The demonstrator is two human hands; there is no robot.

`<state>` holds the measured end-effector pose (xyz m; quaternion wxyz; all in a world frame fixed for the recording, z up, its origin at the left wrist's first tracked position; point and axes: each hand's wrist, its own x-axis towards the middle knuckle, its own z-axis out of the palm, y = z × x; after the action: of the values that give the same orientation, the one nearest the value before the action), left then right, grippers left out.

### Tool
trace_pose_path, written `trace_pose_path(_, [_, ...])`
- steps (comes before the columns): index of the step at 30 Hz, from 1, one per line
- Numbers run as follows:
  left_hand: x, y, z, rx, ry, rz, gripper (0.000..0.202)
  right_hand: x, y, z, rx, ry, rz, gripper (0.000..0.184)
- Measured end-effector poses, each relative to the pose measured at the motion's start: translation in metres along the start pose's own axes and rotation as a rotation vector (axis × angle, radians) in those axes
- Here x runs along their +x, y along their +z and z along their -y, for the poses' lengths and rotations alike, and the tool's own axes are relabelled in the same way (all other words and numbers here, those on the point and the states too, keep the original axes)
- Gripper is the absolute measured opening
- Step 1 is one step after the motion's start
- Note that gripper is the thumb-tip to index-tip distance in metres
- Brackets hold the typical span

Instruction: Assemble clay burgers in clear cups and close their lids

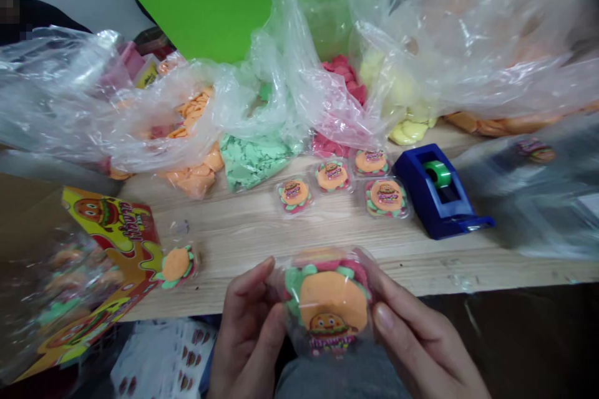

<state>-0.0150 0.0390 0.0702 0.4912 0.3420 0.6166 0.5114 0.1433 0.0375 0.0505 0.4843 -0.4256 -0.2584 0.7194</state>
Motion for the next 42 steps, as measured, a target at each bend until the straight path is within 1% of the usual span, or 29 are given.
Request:
trace_pose_path(5, [-0.003, 0.002, -0.002, 0.067, -0.009, 0.019, 0.033, 0.002, -0.004, 0.004, -0.017, -0.018, 0.039, 0.030])
trace_pose_path(10, [-0.008, 0.002, -0.002, 0.081, -0.075, 0.060, 0.036, -0.002, -0.006, 0.007, 0.019, 0.008, 0.003, 0.031])
trace_pose_path(12, [-0.009, 0.002, -0.001, 0.059, -0.099, 0.053, 0.036, -0.001, -0.006, 0.010, 0.015, -0.002, 0.022, 0.031])
trace_pose_path(15, [-0.007, 0.001, 0.001, 0.027, -0.144, 0.021, 0.036, 0.002, -0.005, 0.016, 0.014, -0.051, 0.102, 0.028])
trace_pose_path(17, [-0.004, 0.000, 0.002, 0.020, -0.163, 0.007, 0.034, 0.005, -0.005, 0.016, 0.016, -0.073, 0.150, 0.027])
trace_pose_path(19, [-0.003, -0.001, 0.003, 0.009, -0.169, 0.006, 0.032, 0.007, -0.006, 0.011, -0.001, -0.067, 0.147, 0.027])
trace_pose_path(20, [-0.003, -0.002, 0.003, 0.007, -0.169, 0.006, 0.031, 0.007, -0.007, 0.008, -0.016, -0.068, 0.123, 0.026])
trace_pose_path(23, [-0.003, -0.001, 0.004, 0.013, -0.149, -0.001, 0.027, 0.007, -0.011, -0.001, -0.069, -0.100, 0.052, 0.025])
trace_pose_path(28, [0.000, 0.006, 0.004, 0.007, -0.128, 0.004, 0.023, 0.006, -0.015, -0.005, -0.100, -0.167, 0.045, 0.026])
trace_pose_path(30, [0.003, 0.008, 0.005, 0.012, -0.057, 0.032, 0.020, 0.007, -0.015, -0.008, -0.079, -0.195, 0.022, 0.024])
trace_pose_path(34, [0.007, 0.006, 0.007, 0.003, 0.137, 0.151, 0.016, 0.007, -0.015, -0.017, -0.014, -0.202, 0.021, 0.018])
trace_pose_path(36, [0.007, 0.003, 0.011, -0.030, 0.175, 0.190, 0.013, 0.007, -0.016, -0.022, -0.002, -0.187, 0.026, 0.017])
trace_pose_path(39, [0.008, 0.000, 0.019, -0.094, 0.165, 0.210, 0.012, 0.007, -0.016, -0.029, -0.014, -0.176, 0.003, 0.016])
trace_pose_path(42, [0.011, -0.001, 0.027, -0.140, 0.114, 0.213, 0.012, 0.007, -0.016, -0.033, -0.058, -0.168, -0.045, 0.018])
